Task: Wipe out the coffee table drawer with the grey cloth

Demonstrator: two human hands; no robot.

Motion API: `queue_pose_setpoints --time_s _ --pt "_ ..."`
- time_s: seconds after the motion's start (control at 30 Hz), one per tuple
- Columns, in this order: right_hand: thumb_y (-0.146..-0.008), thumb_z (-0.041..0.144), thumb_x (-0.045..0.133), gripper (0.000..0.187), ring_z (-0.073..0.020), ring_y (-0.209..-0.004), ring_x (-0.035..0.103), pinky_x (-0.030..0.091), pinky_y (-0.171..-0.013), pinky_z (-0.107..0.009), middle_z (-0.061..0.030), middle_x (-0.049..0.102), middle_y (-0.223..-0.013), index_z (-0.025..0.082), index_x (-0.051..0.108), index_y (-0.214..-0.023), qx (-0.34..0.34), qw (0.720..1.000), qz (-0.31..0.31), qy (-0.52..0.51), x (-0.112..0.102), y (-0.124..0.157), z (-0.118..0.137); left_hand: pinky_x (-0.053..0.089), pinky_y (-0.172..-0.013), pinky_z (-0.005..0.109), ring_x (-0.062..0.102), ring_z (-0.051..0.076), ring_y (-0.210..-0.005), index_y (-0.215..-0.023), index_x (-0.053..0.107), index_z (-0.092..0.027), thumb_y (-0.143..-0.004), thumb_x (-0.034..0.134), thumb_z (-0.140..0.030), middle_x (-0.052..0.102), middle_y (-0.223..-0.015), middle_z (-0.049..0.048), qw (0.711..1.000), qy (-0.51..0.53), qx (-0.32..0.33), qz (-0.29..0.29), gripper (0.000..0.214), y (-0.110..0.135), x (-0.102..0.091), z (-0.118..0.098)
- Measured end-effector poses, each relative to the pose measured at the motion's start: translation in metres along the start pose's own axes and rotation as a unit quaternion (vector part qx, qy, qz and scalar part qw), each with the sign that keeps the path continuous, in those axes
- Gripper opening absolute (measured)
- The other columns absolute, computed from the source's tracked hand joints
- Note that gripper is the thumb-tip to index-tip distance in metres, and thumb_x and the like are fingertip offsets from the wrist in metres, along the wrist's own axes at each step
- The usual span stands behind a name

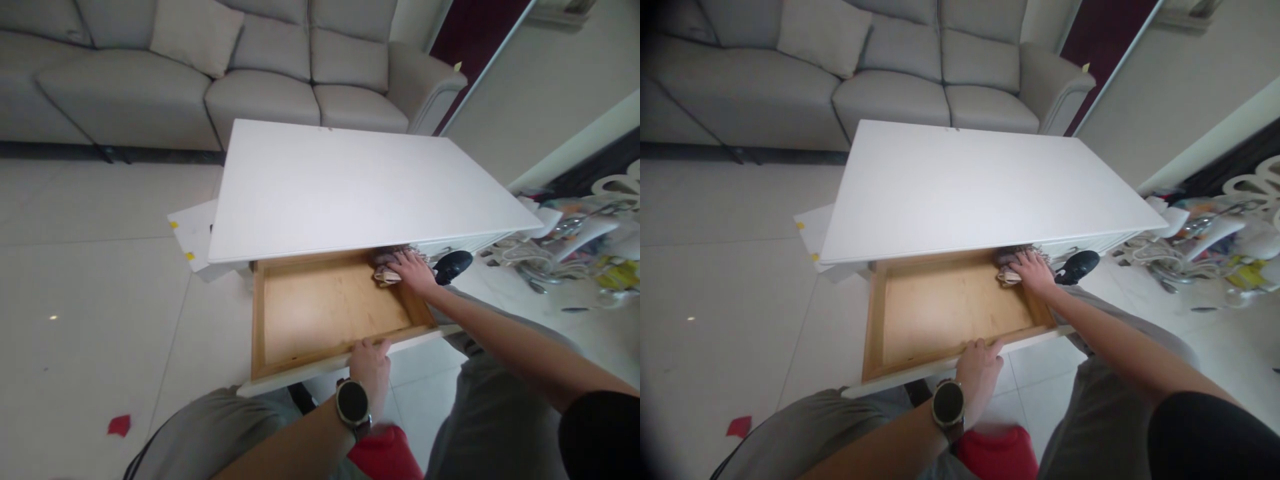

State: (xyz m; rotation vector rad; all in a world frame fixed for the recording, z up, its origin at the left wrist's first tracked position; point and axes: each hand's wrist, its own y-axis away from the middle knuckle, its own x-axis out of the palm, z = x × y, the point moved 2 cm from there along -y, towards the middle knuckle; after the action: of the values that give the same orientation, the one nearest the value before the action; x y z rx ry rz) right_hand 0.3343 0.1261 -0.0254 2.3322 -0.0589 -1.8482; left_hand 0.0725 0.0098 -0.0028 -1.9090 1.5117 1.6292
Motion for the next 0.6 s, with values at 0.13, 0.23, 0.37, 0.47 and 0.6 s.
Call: queue_pose_setpoints --time_s 0.13,0.23,0.37,0.47,0.6 --pt "-0.089 0.018 0.047 0.056 -0.0345 -0.120 0.051 0.039 -0.104 -0.048 -0.0195 0.060 -0.129 0.017 0.054 -0.144 0.162 0.981 -0.085 -0.058 0.001 -0.028 0.015 0.045 -0.078 0.037 0.061 0.027 -0.107 -0.115 0.075 -0.019 -0.100 0.043 -0.017 0.066 -0.114 0.0133 1.000 0.026 -0.003 -0.009 0.035 0.000 0.000 0.000" --pt "-0.087 0.019 0.048 0.053 -0.0365 -0.120 0.049 0.036 -0.106 -0.050 -0.0203 0.060 -0.128 0.015 0.057 -0.140 0.189 0.974 -0.108 -0.062 0.003 -0.047 0.038 0.046 -0.078 0.038 0.061 0.028 -0.109 -0.114 0.074 -0.020 -0.101 0.040 -0.017 0.066 -0.118 0.0117 1.000 0.020 -0.002 0.001 0.036 0.002 -0.003 -0.001" --pt "-0.087 0.022 0.048 0.057 -0.0396 -0.127 0.044 0.034 -0.107 -0.052 -0.0227 0.057 -0.136 0.014 0.055 -0.142 0.206 0.966 -0.133 -0.080 0.005 -0.064 0.072 0.046 -0.079 0.038 0.062 0.026 -0.106 -0.137 0.060 -0.040 -0.102 0.036 -0.017 0.064 -0.126 0.0071 0.998 0.031 0.018 -0.048 0.048 0.009 -0.005 0.000" --pt "-0.087 0.024 0.049 0.062 -0.0409 -0.134 0.040 0.032 -0.109 -0.053 -0.0224 0.054 -0.142 0.015 0.049 -0.149 0.188 0.969 -0.132 -0.093 0.004 -0.068 0.097 0.048 -0.080 0.038 0.063 0.023 -0.102 -0.156 0.032 -0.046 -0.104 0.029 -0.016 0.064 -0.125 0.0059 0.992 0.051 0.019 -0.116 0.060 0.018 -0.009 0.007" --pt "-0.087 0.024 0.052 0.069 -0.0392 -0.146 0.028 0.023 -0.117 -0.054 -0.0181 0.042 -0.158 0.019 0.042 -0.156 0.087 0.987 -0.096 -0.091 -0.003 -0.067 0.138 0.051 -0.079 0.035 0.061 0.022 -0.106 -0.149 0.044 -0.025 -0.105 0.025 -0.019 0.063 -0.122 0.0097 0.988 0.047 -0.013 -0.147 0.048 0.034 -0.016 0.030"
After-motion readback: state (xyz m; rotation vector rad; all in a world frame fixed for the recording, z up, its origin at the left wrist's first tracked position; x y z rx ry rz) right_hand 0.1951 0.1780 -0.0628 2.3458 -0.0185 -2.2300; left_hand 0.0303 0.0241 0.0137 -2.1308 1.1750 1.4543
